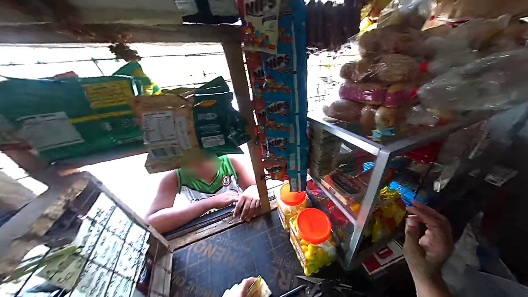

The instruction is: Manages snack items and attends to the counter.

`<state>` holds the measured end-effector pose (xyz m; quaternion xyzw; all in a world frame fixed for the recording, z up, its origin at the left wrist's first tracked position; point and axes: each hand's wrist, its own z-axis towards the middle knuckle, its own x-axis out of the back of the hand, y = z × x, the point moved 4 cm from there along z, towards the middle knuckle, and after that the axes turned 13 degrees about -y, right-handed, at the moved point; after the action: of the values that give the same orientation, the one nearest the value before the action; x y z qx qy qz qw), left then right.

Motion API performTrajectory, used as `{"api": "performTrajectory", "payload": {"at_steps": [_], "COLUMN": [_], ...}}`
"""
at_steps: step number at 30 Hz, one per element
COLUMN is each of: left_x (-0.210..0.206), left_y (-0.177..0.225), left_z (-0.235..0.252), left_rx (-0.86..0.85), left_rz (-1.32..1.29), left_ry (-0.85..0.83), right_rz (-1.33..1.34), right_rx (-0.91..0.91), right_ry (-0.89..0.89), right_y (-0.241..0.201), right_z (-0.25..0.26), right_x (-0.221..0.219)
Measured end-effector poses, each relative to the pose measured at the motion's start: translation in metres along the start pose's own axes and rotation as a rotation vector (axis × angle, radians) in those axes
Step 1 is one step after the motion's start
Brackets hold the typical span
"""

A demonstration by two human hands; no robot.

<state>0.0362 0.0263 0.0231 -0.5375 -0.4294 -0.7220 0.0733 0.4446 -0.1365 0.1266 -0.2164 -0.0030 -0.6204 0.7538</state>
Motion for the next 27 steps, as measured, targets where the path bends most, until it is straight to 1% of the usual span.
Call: {"api": "performTrajectory", "payload": {"at_steps": [5, 16, 27], "left_x": [-0.003, -0.002, -0.005], "left_y": [-0.001, -0.001, -0.004], "left_z": [-0.002, -0.001, -0.002], "left_rx": [-0.01, 0.003, -0.007], "left_rz": [0.016, 0.019, 0.034], "left_ry": [0.073, 0.05, 0.064], "right_rz": [0.038, 0.048, 0.026], "right_rx": [0.03, 0.081, 0.099], "right_ry": [-0.004, -0.055, -0.094], "right_y": [-0.003, -0.008, -0.014], "right_z": [0.003, 0.006, 0.01], "right_x": [-0.005, -0.012, -0.016]}}
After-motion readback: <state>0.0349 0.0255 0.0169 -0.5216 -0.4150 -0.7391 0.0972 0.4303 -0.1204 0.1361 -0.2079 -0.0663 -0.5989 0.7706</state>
